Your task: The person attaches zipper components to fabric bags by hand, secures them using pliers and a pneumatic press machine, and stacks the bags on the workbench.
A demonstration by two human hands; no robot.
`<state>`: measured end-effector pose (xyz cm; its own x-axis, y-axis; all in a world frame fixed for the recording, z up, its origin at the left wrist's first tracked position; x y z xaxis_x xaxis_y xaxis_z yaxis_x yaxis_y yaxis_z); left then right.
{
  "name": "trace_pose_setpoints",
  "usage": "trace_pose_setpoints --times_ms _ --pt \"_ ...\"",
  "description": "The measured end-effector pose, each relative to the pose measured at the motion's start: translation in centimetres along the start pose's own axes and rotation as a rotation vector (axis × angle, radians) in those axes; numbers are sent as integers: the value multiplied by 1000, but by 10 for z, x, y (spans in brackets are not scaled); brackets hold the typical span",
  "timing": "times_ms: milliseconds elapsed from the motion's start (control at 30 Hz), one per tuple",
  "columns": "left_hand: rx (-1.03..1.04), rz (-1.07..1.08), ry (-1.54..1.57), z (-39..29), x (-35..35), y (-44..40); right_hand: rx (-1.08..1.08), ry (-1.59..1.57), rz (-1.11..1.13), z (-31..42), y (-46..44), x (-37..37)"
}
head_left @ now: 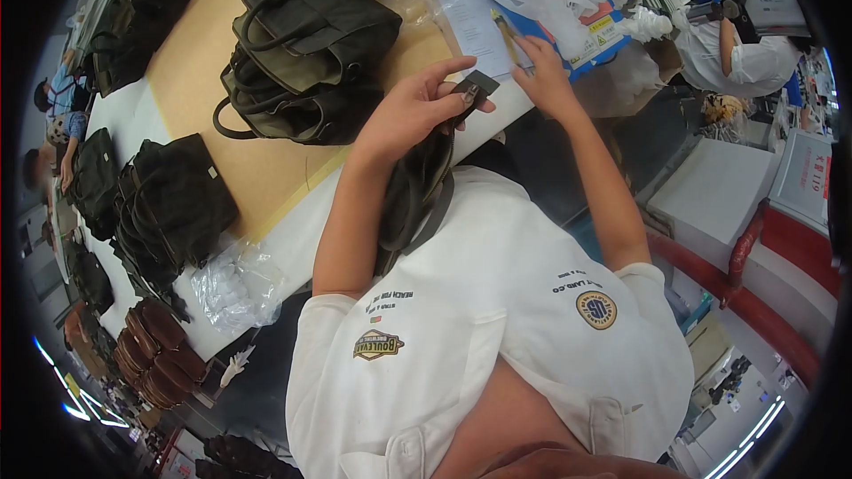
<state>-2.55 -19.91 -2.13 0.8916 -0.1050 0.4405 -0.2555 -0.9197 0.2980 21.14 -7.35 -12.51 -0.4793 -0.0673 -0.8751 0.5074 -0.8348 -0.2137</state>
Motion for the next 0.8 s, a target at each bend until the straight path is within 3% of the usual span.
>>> trace_pose_setpoints --times_ms 33,133,233,333,467,567,667,800 --pt "8 -32 -10 0 1 0 -23 3 -106 9 -3 4" --pt "41 -91 -55 0 2 4 87 -369 -54 61 -5 -43" --pt "-2 -172 -186 -6 8 3 -220 -325 -82 102 10 -71" --pt "3 -183 -195 -2 10 1 -200 -352 -100 124 16 -73" --pt "23 -208 -117 0 10 4 -28 -407 -91 116 17 -63" --pt "18 -193 -137 -1 12 5 -39 -365 -36 104 20 -53" --pt "40 -154 -177 3 11 3 15 -627 -13 103 24 -54" --pt "15 -155 -162 -2 13 4 -4 -689 -87 109 23 -64"
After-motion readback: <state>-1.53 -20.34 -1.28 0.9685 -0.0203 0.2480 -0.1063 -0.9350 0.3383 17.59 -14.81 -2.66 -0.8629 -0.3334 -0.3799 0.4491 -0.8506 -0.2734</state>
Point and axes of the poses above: each hand's wrist, its own y-axis away from the middle knuckle, its own x-axis out of the palm, z = x × y, the point moved 1 cm from there along -y, towards the middle knuckle, and after that the axes turned 7 degrees about y, right-handed, at the moved point
